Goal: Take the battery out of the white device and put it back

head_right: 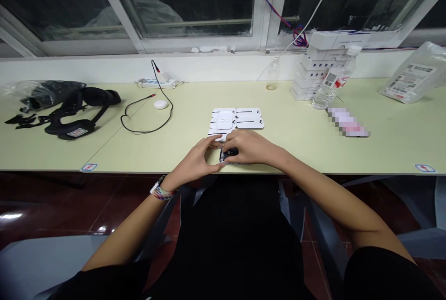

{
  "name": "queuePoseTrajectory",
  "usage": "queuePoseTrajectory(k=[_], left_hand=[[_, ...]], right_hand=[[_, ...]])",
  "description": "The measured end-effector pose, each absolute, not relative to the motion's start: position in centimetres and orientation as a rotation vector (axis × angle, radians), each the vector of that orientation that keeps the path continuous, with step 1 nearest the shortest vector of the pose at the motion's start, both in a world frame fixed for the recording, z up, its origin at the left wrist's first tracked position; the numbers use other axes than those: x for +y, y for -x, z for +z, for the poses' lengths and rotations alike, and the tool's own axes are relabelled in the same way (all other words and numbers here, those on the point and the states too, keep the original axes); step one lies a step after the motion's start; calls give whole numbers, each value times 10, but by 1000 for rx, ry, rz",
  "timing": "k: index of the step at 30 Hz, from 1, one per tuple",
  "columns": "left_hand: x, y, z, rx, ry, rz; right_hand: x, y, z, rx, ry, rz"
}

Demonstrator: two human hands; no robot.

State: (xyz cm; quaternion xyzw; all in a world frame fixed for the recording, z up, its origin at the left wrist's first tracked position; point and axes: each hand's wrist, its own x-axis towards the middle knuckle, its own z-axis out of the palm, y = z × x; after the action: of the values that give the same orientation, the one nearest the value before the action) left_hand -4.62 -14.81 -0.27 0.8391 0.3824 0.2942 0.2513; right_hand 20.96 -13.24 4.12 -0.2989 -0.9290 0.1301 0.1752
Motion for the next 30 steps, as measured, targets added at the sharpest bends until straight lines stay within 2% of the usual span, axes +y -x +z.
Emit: queuePoseTrajectory(k=[8,13,19,25,30], left_hand=[[-149,44,-2,1039,-2290,796],[-150,44,-1,1049,-2304,793],[-149,45,-2,1067,-2246,812],[-149,46,-2,1077,-2246,791],[-149,47,-3,1070,-2255,794]], right_hand=[[-147,-231,-1,-2482,720,231],[-143,-240,-1,-2327,730,257],[-93,-215,37,-2142,1270,344],[-41,-165,53,-2255,1830,215],[-24,-148,52,-2276,1826,238]])
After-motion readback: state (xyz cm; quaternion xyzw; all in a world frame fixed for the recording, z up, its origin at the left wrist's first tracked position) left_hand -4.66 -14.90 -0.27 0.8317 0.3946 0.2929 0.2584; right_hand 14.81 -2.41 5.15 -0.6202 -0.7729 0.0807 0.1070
